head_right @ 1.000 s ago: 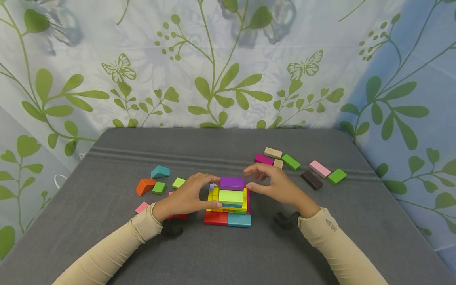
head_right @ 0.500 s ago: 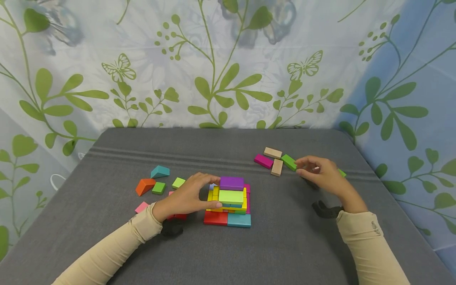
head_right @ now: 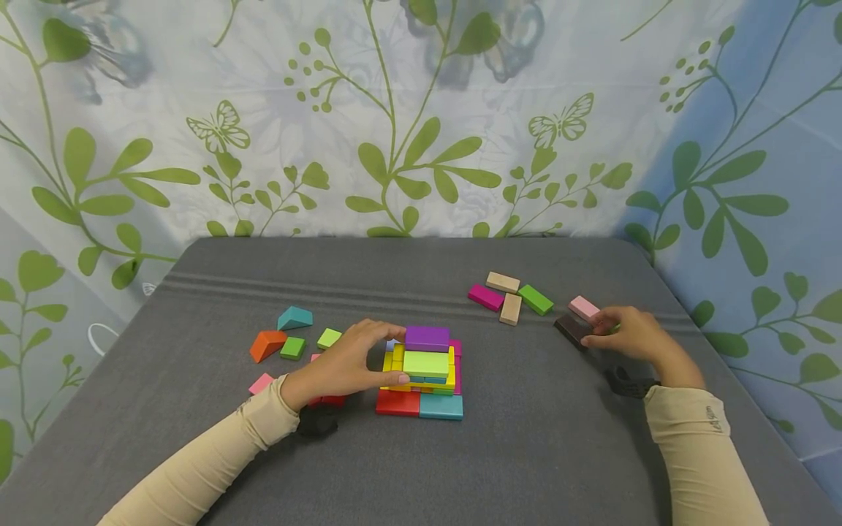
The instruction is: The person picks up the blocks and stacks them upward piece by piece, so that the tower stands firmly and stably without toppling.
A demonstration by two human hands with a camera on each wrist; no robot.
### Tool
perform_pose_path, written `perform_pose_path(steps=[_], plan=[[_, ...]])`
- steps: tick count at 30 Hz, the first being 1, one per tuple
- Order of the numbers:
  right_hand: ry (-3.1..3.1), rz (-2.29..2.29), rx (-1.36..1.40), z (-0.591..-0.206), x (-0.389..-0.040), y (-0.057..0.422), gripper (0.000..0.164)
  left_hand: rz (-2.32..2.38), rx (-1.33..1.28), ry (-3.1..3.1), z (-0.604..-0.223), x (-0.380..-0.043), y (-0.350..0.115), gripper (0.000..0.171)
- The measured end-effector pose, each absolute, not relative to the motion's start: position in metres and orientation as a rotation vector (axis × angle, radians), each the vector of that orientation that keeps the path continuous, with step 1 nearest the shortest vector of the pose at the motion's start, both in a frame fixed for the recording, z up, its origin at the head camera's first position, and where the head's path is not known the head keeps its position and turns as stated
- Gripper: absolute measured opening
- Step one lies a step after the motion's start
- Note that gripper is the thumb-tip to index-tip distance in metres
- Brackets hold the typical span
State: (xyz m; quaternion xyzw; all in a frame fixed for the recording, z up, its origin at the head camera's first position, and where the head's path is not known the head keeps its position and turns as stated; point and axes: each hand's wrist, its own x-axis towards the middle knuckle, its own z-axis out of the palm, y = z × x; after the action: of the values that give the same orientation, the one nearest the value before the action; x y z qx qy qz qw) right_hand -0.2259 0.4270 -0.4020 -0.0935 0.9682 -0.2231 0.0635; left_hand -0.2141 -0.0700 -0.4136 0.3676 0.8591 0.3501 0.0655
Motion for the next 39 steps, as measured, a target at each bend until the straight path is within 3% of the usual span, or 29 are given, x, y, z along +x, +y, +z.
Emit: perform_pose_path(steps=[18,29,39], plan=[[2.960,-0.536,-0.351,-0.401,-0.227,0.409,0.036,1.049,1.123,2.606,-0.415,-0.215,-0.070,0.068],[3.020,-0.872,-0.616,-0.396,-0.225,0.373,0.027,1.050,1.121,2.609,-0.415,-0.213,-0.070,0.068],[2.939,-1.305,-1.048,-0.388,-0.211,0.323,0.040,1.047,1.118,2.612,-0.417,-0.212,-0.070,0.067]])
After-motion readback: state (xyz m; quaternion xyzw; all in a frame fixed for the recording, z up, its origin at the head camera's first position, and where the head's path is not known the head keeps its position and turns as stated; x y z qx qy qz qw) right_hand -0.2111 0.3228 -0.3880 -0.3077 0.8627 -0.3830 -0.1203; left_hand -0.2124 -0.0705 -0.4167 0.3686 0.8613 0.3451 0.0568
